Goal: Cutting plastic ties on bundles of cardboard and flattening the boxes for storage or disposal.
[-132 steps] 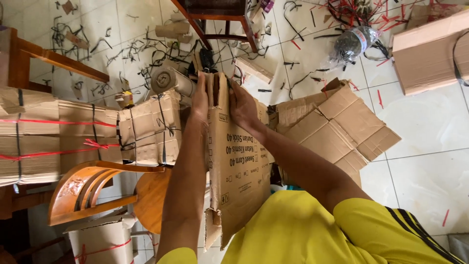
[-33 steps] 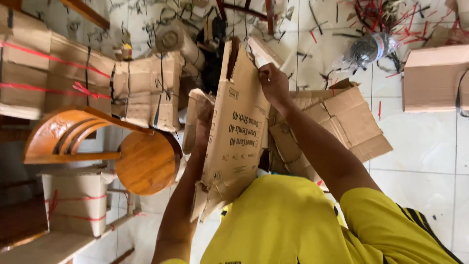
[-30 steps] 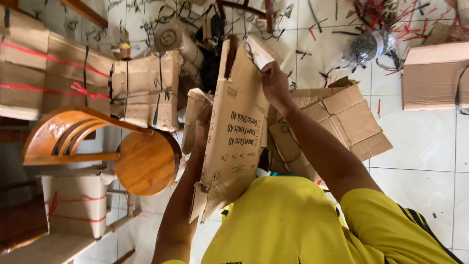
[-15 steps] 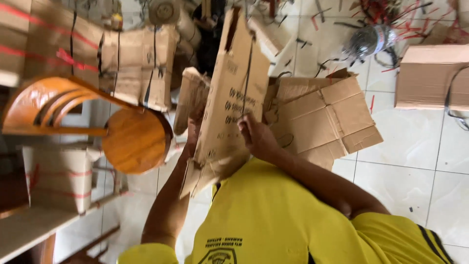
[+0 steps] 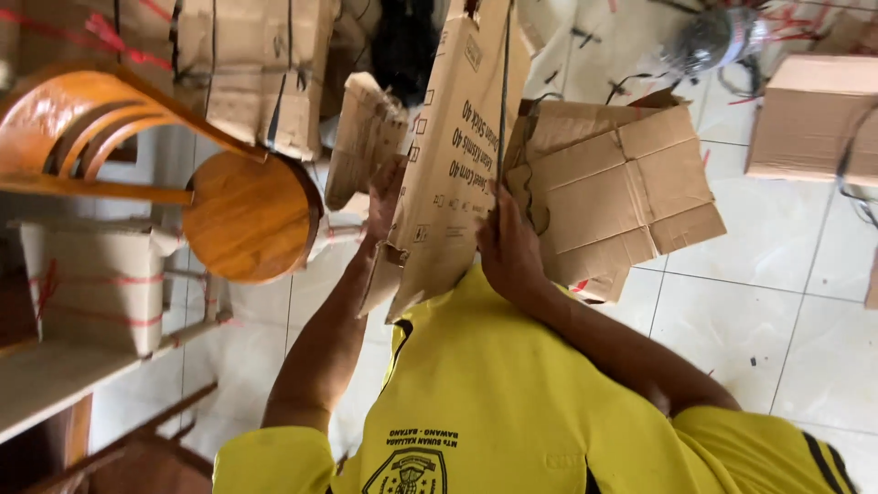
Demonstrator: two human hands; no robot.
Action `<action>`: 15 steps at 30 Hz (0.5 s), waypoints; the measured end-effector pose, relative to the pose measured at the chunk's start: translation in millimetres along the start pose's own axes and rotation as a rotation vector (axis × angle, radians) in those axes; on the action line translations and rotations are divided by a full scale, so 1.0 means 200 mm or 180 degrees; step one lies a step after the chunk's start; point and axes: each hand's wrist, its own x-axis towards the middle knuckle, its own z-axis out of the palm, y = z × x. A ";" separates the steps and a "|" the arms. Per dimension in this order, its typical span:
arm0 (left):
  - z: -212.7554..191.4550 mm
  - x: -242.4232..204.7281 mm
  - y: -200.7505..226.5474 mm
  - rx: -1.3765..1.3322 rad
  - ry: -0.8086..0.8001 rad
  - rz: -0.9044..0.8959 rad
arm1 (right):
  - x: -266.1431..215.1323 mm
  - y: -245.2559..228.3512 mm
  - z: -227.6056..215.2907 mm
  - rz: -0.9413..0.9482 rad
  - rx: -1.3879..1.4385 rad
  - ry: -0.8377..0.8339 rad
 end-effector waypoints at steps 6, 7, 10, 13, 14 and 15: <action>0.02 0.03 -0.05 -0.0176 -0.0014 -0.0076 | -0.07 -0.19 0.07 0.0823 -0.0359 -0.0380; 0.02 0.05 -0.08 -0.0034 -0.0017 -0.0002 | -0.07 -0.13 0.12 0.0361 -0.0569 -0.0357; 0.06 0.01 0.00 -0.0013 -0.0004 -0.0081 | -0.07 -0.12 0.21 -0.0074 -0.0902 -0.0397; 0.08 0.03 0.05 -0.0240 -0.0116 -0.0251 | -0.04 -0.13 0.25 -0.0030 -0.1131 -0.0359; 0.08 0.00 0.04 -0.0340 -0.0185 -0.0376 | -0.07 -0.13 0.27 0.0050 -0.1199 -0.0366; 0.08 -0.01 0.04 -0.0348 -0.0211 -0.0397 | -0.08 -0.13 0.29 0.0083 -0.1206 -0.0356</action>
